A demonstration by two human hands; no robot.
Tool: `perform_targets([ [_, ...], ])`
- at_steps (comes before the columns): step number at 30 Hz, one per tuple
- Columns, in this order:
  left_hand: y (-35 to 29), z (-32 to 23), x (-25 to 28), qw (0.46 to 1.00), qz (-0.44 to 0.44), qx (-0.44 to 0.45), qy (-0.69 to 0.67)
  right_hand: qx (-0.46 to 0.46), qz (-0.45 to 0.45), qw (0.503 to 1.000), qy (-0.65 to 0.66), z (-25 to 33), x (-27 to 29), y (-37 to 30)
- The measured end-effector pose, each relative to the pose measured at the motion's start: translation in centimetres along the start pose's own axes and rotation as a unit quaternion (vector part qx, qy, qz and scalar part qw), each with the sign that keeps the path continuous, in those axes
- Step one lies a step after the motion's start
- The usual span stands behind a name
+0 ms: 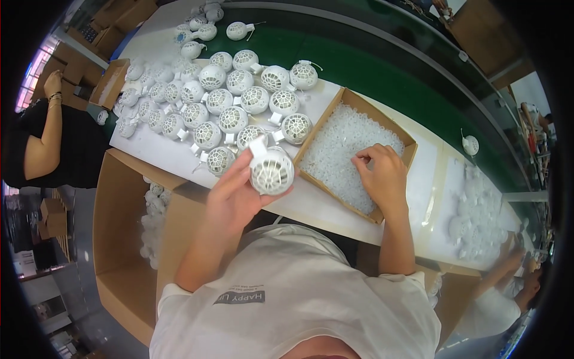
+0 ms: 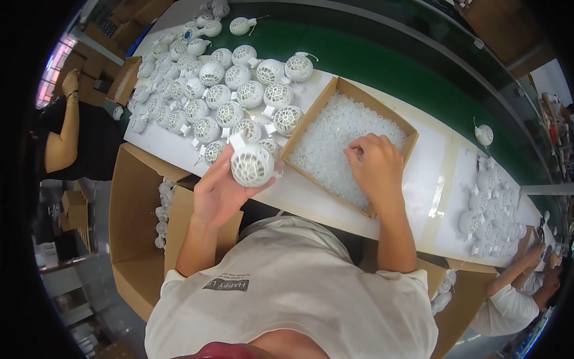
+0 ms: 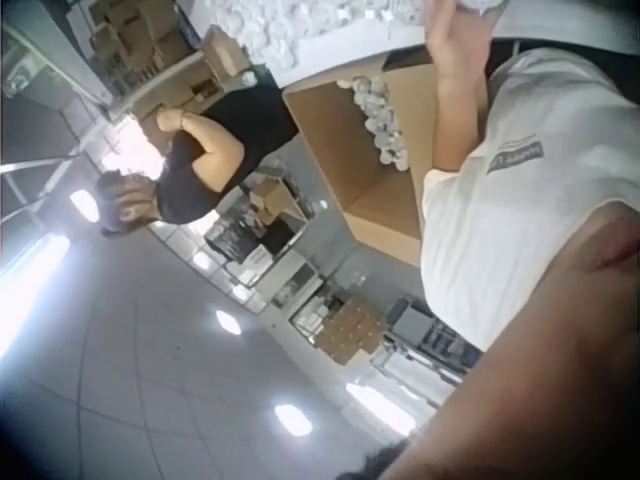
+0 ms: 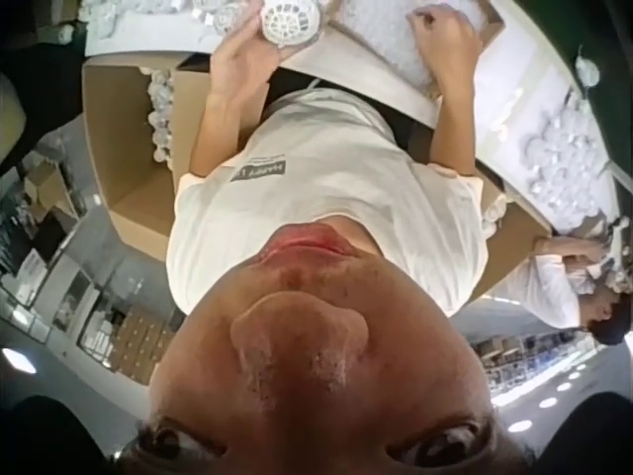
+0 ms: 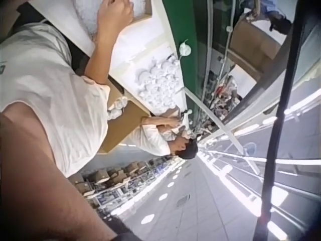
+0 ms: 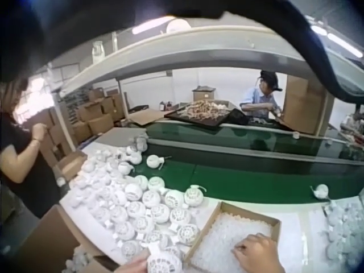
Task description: Assembling small white plastic parts by inserting rods and organizing them on a production line.
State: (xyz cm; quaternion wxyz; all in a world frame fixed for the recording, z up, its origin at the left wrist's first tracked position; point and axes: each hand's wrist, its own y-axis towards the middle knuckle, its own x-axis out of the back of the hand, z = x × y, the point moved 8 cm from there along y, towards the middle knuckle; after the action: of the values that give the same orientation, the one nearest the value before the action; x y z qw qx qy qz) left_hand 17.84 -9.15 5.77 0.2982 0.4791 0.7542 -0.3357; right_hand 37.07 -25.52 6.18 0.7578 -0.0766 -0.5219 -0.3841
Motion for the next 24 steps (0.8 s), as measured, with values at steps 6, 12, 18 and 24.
perform_targets([
  [6, 0.7, -0.9, 2.4, 0.975, 0.090, -0.029, -0.203, -0.072, -0.018, 0.989, 0.127, -0.1, 1.0, 0.1],
  [12, 1.7, -1.8, -1.4, 0.945, 0.258, -0.081, -0.186, -0.055, -0.011, 0.992, 0.114, -0.6, 0.8, -0.2],
  [18, 2.1, -1.5, -2.7, 0.967, 0.162, -0.141, 0.140, -0.034, -0.026, 0.995, 0.093, 0.0, 1.4, 0.0],
  [24, 2.6, 0.0, -3.0, 0.995, 0.100, -0.021, -0.018, -0.147, 0.015, 0.911, 0.385, -1.0, -0.2, -0.5],
])
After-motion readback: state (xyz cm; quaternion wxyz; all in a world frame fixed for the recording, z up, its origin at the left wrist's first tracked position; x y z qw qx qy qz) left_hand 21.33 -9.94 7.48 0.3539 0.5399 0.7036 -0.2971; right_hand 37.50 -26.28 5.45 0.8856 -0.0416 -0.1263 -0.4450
